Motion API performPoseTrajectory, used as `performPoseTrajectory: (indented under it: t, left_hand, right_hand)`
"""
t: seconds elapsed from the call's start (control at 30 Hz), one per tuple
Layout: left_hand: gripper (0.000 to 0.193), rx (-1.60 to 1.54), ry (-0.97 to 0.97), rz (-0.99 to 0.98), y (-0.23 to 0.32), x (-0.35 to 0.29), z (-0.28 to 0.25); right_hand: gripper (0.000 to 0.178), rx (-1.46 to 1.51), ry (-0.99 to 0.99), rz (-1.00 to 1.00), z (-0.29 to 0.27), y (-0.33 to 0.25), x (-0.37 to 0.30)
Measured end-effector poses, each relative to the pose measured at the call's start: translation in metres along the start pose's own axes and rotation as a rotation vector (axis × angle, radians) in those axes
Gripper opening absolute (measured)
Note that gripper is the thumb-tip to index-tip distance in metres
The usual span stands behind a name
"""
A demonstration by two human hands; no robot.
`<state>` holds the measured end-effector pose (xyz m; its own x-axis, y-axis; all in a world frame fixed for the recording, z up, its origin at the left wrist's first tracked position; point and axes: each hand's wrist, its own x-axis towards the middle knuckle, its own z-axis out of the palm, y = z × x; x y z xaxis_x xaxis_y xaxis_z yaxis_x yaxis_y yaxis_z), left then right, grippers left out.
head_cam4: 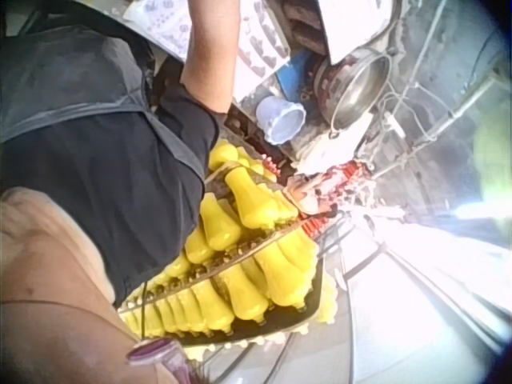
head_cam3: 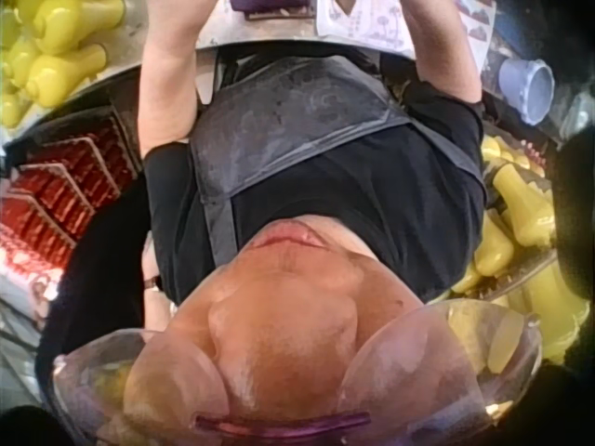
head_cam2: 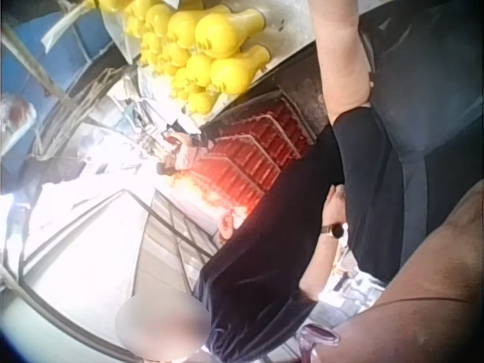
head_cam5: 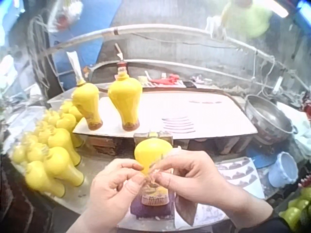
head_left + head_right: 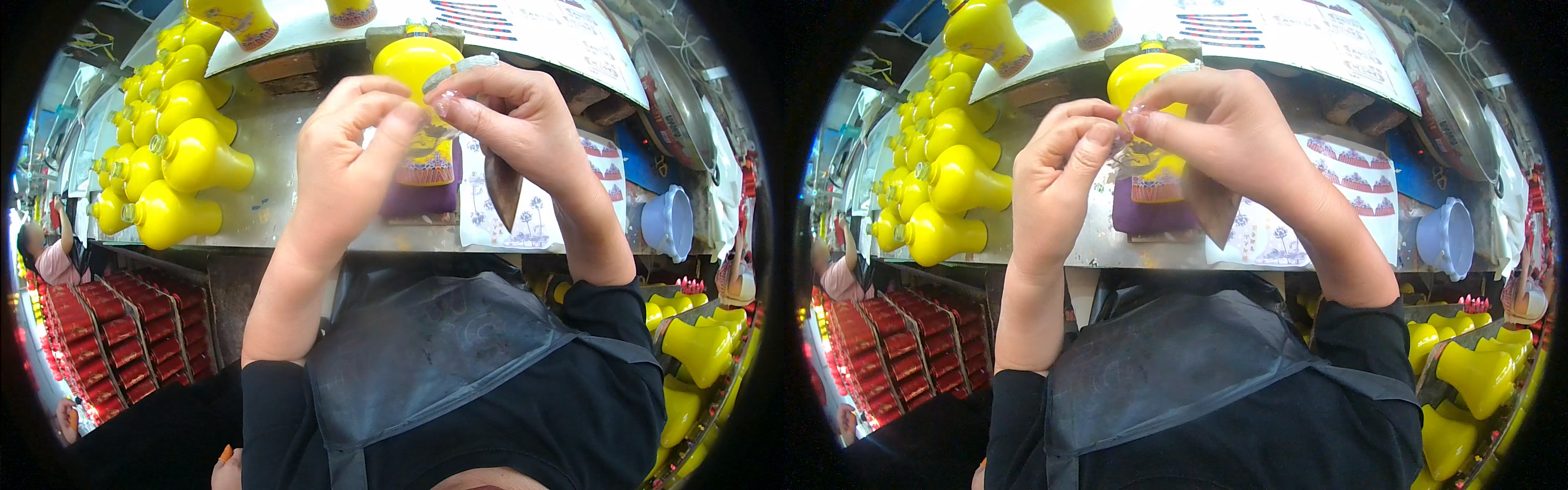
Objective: The person applies decorative stickers to yellow ceramic vases. They peel stickers from a sheet, position them on the vase, and smooth them with fingers. A second person briefly hands over a finished vase for comparison.
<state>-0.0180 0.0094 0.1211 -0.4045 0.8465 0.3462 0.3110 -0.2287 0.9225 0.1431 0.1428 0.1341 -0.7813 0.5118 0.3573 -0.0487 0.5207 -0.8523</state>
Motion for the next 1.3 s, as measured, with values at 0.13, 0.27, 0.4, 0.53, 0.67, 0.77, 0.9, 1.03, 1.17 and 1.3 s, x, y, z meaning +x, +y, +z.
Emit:
performPoseTrajectory:
  t: [0.13,0.27,0.4,0.53,0.67,0.77,0.9,1.03,1.17,1.3]
  left_hand:
    - [0.014,-0.047,-0.041,-0.062,0.007,-0.002,-0.004]
    - [0.015,0.172,0.003,0.055,0.007,-0.008,-0.001]
    - [0.008,0.091,-0.044,0.045,0.001,-0.012,-0.003]
    - [0.008,0.043,-0.069,0.013,-0.002,-0.011,-0.008]
    - [0.010,0.004,-0.096,-0.051,0.000,-0.013,-0.008]
    - [0.010,-0.025,-0.093,-0.089,0.002,-0.014,-0.006]
    - [0.007,-0.294,-0.073,-0.312,0.004,-0.015,-0.008]
    - [0.009,-0.346,-0.073,-0.344,0.004,-0.016,-0.006]
    - [0.011,-0.305,-0.068,-0.348,0.004,-0.016,-0.006]
    - [0.014,-0.369,-0.105,-0.415,0.006,-0.016,-0.013]
  right_hand:
    - [0.026,0.191,-0.083,0.207,-0.002,-0.006,-0.004]
    - [0.030,0.226,-0.098,0.268,0.003,-0.012,-0.008]
    - [0.035,0.251,-0.094,0.332,0.005,-0.013,-0.011]
    - [0.036,0.239,-0.099,0.351,0.005,-0.011,-0.012]
    - [0.023,0.239,-0.098,0.336,0.008,-0.006,-0.013]
    - [0.024,0.251,-0.097,0.336,0.008,-0.005,-0.013]
    - [0.031,0.231,-0.102,0.334,0.007,-0.008,-0.015]
    - [0.026,0.349,-0.072,0.367,0.012,-0.011,-0.018]
    - [0.023,0.426,-0.015,0.297,0.015,-0.005,-0.017]
    - [0.026,0.508,-0.012,0.296,0.001,0.000,-0.015]
